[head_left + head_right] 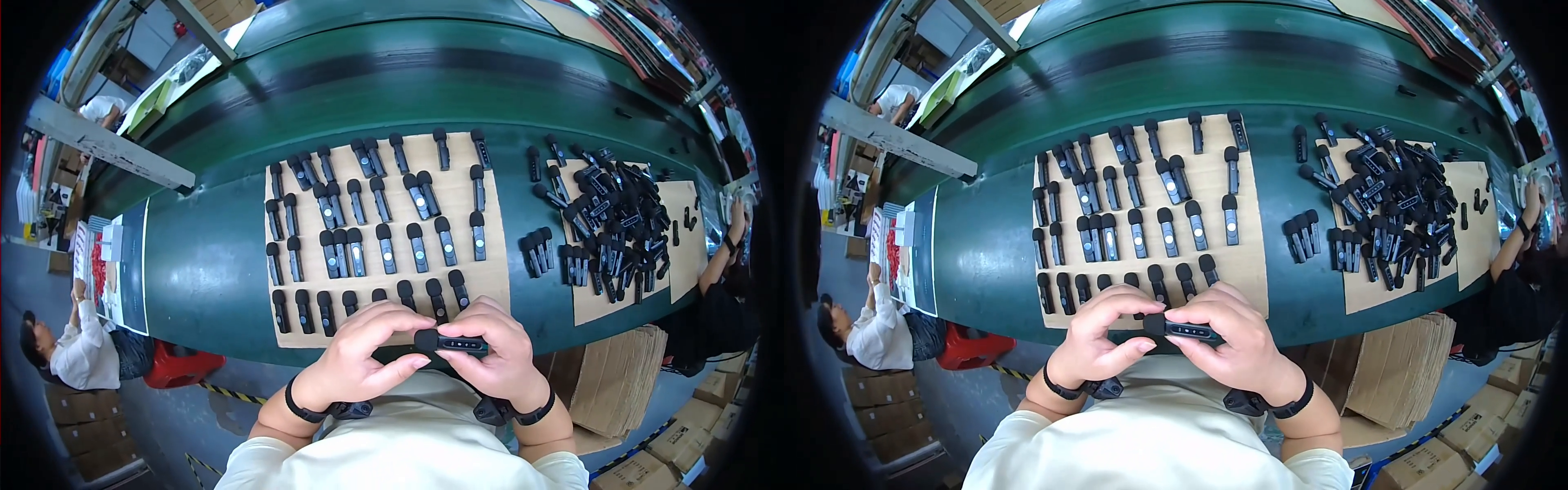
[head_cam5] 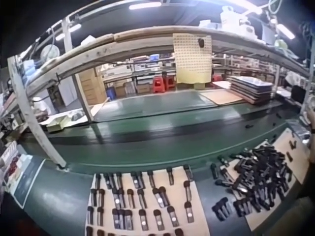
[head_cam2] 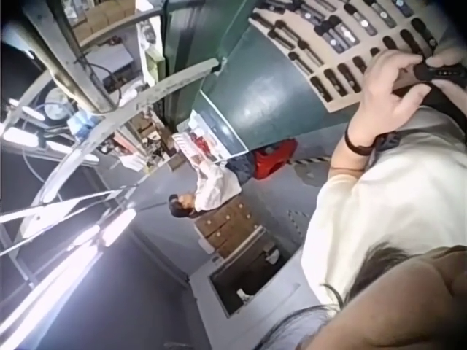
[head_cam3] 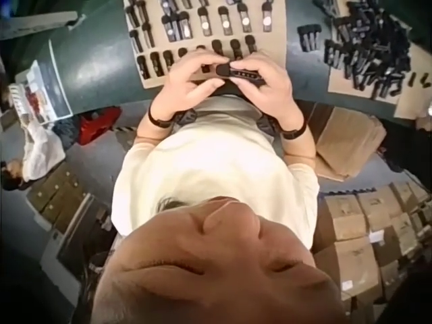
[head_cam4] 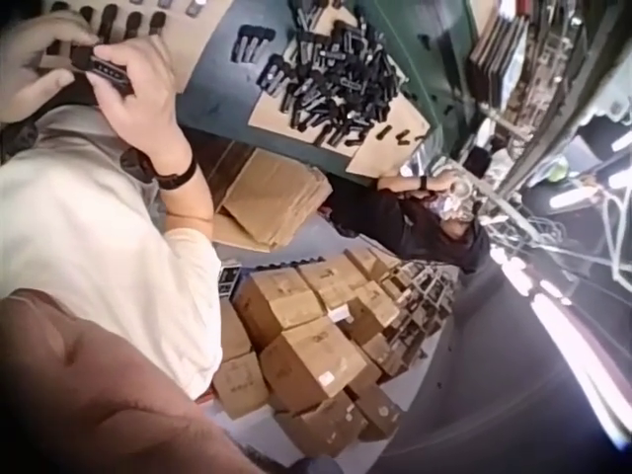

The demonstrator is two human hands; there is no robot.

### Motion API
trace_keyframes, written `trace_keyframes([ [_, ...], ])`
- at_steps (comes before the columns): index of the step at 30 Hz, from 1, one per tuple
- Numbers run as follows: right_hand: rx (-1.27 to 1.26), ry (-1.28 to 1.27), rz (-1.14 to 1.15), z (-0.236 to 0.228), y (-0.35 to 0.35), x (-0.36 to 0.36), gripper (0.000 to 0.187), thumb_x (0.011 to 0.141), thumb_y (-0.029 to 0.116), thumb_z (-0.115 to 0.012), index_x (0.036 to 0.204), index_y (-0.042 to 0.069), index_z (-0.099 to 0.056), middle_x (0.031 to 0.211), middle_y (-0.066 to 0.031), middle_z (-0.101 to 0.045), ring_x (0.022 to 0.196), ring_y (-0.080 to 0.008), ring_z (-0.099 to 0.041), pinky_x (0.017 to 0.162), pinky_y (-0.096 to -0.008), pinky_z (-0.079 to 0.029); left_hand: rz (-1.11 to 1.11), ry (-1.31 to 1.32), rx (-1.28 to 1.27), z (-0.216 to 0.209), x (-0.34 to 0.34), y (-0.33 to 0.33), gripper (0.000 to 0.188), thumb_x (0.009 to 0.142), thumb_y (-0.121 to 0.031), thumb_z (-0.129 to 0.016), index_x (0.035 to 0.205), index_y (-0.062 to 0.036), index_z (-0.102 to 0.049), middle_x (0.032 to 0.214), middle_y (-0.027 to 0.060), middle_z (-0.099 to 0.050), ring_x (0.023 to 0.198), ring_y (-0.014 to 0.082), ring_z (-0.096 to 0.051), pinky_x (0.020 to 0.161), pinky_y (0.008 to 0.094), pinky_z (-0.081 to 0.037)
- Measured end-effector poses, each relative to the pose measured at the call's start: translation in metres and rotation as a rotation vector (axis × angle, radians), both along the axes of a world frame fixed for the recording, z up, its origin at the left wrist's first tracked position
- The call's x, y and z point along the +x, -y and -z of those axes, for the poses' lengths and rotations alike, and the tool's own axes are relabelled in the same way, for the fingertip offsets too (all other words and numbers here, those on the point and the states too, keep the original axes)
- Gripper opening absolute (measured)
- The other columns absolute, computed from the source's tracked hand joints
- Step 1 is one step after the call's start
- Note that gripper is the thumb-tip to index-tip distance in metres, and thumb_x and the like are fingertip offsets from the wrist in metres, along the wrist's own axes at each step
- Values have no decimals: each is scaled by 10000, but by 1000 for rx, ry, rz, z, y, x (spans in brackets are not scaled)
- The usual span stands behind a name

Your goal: Arranging small black electronic components onto a template board at a factory assembly station.

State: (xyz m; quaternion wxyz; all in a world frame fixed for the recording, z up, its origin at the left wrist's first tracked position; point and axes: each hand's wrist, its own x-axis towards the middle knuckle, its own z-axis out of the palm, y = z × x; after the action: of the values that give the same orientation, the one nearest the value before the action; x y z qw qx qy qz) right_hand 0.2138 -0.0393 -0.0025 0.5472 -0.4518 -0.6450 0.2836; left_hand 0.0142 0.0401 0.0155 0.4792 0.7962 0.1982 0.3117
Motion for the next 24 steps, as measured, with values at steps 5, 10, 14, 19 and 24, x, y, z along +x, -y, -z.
trace_keyframes([
  [5, -5, -1, -20, 4, -2, -3, 306, 739, 28, -810, 1009, 20, -665, 852, -97, -677, 733, -211, -606, 660, -308, -464, -17, -3, -16, 4, 0, -2, 332, 790, -90, -771, 1088, -6, -652, 933, 132, -663, 826, 275, -643, 742, 360, -502],
  [10, -256, -123, -1, -6, 2, -3, 305, 777, 64, -790, 1052, 17, -669, 865, -101, -677, 747, -215, -604, 667, -311, -465, -65, 45, 23, 6, -1, -5, 281, 784, -59, -782, 1026, 9, -657, 921, 129, -682, 827, 255, -650, 747, 344, -512],
  [14, -179, -44, -32, 4, 1, 0, 363, 784, 96, -785, 1114, 15, -658, 879, -102, -675, 748, -223, -599, 675, -314, -463, -84, 51, 20, 8, -3, -3, 268, 780, -51, -788, 1004, 16, -657, 913, 126, -687, 828, 243, -651, 749, 338, -515],
  [19, -28, 141, 37, 3, -1, 1, 354, 745, 70, -790, 1067, 15, -652, 892, -102, -676, 748, -242, -604, 688, -325, -467, -68, 41, -26, 9, -2, -4, 283, 741, -14, -784, 1004, -5, -681, 955, 122, -672, 828, 267, -641, 740, 352, -507],
  [24, -80, 299, 127, -2, 0, -3, 296, 710, 38, -780, 964, 25, -629, 876, -100, -648, 771, -259, -605, 702, -345, -469, -9, 5, 62, 11, -2, -7, 307, 744, -22, -784, 1031, -5, -676, 1005, 138, -665, 872, 272, -643, 769, 352, -511],
])
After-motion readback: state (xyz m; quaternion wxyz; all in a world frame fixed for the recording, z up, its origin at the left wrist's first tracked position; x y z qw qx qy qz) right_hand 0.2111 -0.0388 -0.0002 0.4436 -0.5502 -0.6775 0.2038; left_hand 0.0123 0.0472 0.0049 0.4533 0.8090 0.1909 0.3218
